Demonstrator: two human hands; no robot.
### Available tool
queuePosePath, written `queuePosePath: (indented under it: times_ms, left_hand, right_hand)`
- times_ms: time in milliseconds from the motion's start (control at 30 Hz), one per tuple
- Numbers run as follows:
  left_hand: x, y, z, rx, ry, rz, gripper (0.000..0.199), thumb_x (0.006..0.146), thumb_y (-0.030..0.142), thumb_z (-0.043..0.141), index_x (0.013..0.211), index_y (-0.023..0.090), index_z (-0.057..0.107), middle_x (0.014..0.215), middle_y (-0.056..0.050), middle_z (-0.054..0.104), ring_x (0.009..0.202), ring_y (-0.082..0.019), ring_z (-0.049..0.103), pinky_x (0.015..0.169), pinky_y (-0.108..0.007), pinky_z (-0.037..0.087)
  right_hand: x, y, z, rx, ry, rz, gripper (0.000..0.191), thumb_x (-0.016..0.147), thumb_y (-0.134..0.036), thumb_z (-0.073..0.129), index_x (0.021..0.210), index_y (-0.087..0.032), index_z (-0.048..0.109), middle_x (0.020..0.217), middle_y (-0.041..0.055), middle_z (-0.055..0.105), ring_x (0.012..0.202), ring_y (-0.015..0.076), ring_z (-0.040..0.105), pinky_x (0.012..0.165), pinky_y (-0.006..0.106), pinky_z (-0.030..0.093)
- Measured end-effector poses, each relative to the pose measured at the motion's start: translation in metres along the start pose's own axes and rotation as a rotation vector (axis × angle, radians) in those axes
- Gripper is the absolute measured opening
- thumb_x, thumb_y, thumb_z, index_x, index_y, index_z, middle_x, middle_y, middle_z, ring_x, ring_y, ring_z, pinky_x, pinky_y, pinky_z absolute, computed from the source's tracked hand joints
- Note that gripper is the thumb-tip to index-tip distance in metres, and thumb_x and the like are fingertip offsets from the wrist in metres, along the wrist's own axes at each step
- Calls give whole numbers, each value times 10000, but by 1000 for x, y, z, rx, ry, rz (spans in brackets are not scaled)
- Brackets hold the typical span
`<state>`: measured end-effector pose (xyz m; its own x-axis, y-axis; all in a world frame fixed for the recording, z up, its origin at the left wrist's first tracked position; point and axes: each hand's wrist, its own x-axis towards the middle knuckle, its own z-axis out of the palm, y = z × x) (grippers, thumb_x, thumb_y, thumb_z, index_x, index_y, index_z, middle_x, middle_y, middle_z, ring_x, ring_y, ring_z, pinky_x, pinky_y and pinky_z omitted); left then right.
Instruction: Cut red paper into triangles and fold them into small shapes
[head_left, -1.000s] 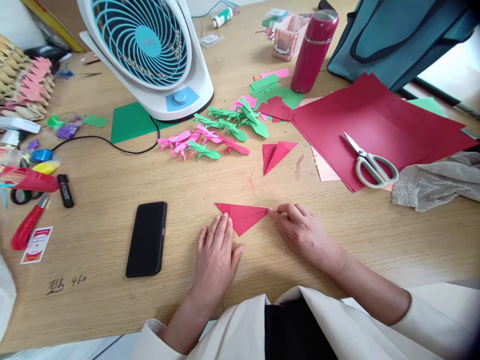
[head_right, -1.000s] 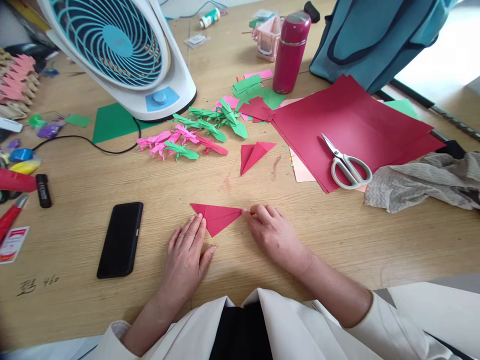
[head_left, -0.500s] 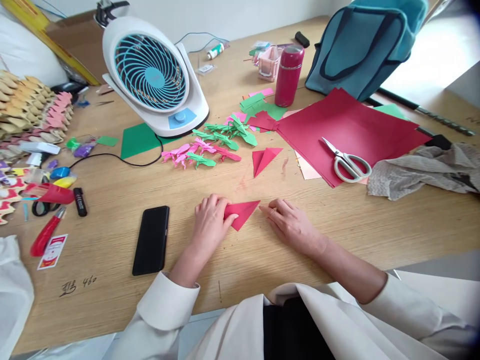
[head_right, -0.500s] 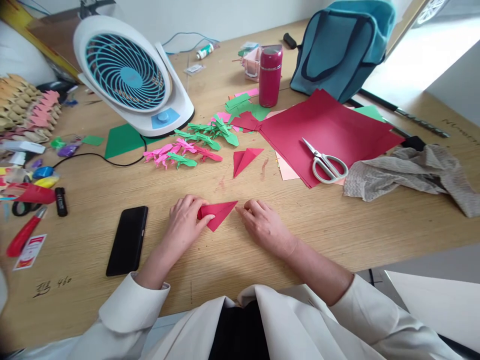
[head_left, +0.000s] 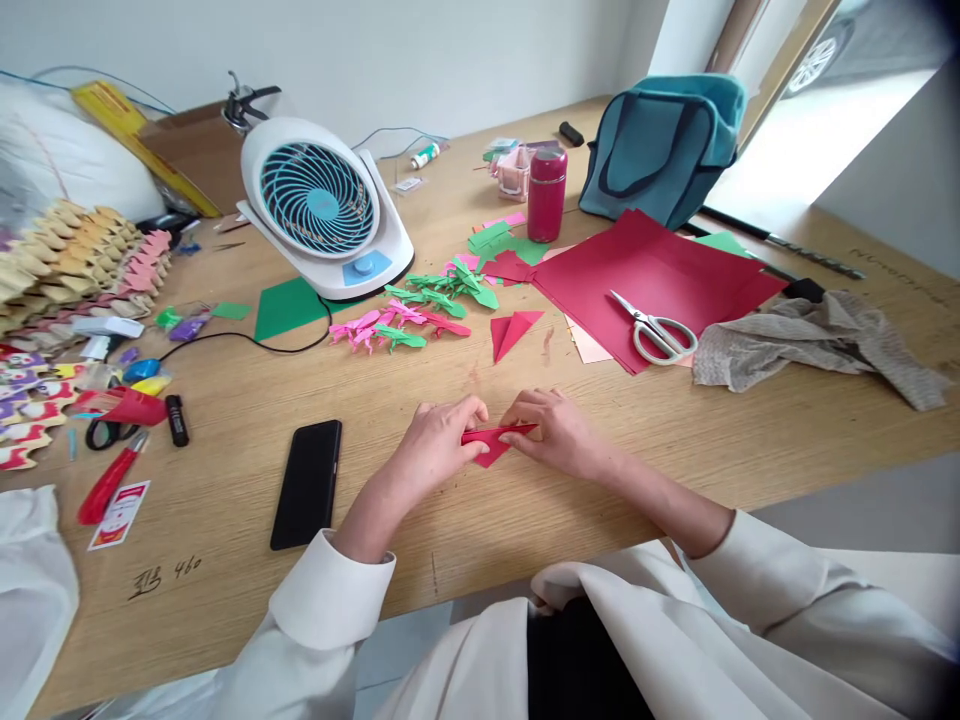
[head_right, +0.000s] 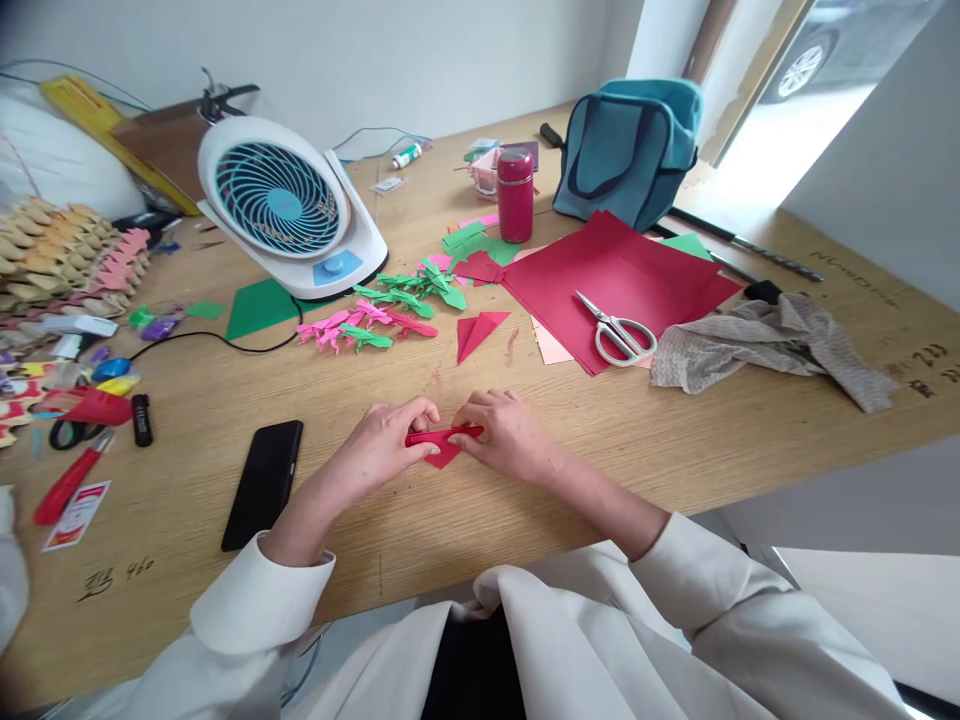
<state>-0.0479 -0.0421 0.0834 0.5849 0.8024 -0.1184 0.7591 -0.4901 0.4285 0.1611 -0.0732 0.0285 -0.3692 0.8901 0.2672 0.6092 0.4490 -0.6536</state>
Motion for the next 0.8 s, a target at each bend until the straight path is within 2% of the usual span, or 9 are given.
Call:
queuePosePath:
  times_ms: [100, 200, 300, 333, 400, 500, 567, 667, 800]
  left_hand:
    - [-3, 0, -17, -44, 68, -17, 284, 788, 157, 643, 1057, 245, 625, 845, 27, 708, 775, -167, 652, 797, -300, 443]
    - [-7, -8, -29, -198, 228, -130, 370, 760, 256, 709, 1122, 254, 631, 881, 22, 692, 754, -159, 635, 757, -285, 465]
    - [-6, -14, -26, -604, 388, -157, 544, 725, 321, 747, 1220, 193, 562, 842, 6, 677, 796, -160, 650, 803, -294, 498]
    - [-5, -14, -22, -767, 375, -175, 557, 713, 345, 757, 1205, 178, 560, 860, -9, 691, 811, -166, 660, 795, -298, 509]
    - [-1, -14, -12, -993, 362, -213, 438, 705, 410, 770, 1024, 148, 623, 905, -46, 707, 842, -178, 659, 801, -302, 515]
    - [7, -12, 0, -1162, 369, -273, 427, 645, 439, 824, 895, 138, 654, 827, -36, 709, 785, -177, 641, 776, -308, 517]
    - [12, -13, 5, -1196, 335, -287, 427, 614, 430, 850, 867, 139, 667, 790, -22, 702, 743, -167, 626, 746, -298, 510]
    - [21, -17, 10, -1204, 306, -268, 378, 645, 420, 835, 848, 141, 679, 792, -18, 689, 727, -151, 601, 720, -274, 488]
    - [31, -30, 25, -1204, 379, -226, 319, 730, 442, 771, 806, 155, 653, 736, 9, 615, 690, -124, 532, 672, -241, 448]
  right_hand:
    - [7, -6, -2, 241, -44, 61, 145, 892, -222, 611, 769, -154, 646, 715, -5, 577, 623, 104, 497, 630, 249, 370]
    - [12, -8, -1, 501, -47, 191, 262, 892, -373, 614, 749, -153, 613, 617, -40, 487, 557, 89, 407, 545, 232, 306]
    - [20, -10, 2, 738, -54, 298, 411, 843, -555, 627, 749, -157, 590, 593, -50, 453, 546, 89, 365, 513, 232, 270]
    - [22, -11, 3, 800, -47, 323, 453, 817, -602, 634, 747, -158, 580, 600, -49, 459, 547, 88, 363, 511, 233, 267]
    - [28, -13, 5, 867, -39, 351, 511, 768, -663, 652, 744, -159, 566, 612, -47, 468, 552, 85, 360, 514, 234, 266]
    - [39, -14, 4, 848, -105, 339, 551, 733, -697, 664, 734, -153, 573, 596, -54, 449, 542, 78, 342, 508, 236, 245]
    - [48, -11, 1, 817, -173, 314, 559, 737, -700, 658, 738, -146, 584, 601, -49, 455, 545, 78, 345, 505, 237, 232]
    - [60, -4, -1, 783, -194, 278, 558, 756, -699, 645, 707, -147, 577, 590, -51, 420, 541, 75, 316, 503, 241, 206]
    - [64, 6, 10, 836, -217, 280, 562, 795, -713, 592, 705, -159, 574, 598, -41, 428, 540, 84, 328, 523, 246, 253]
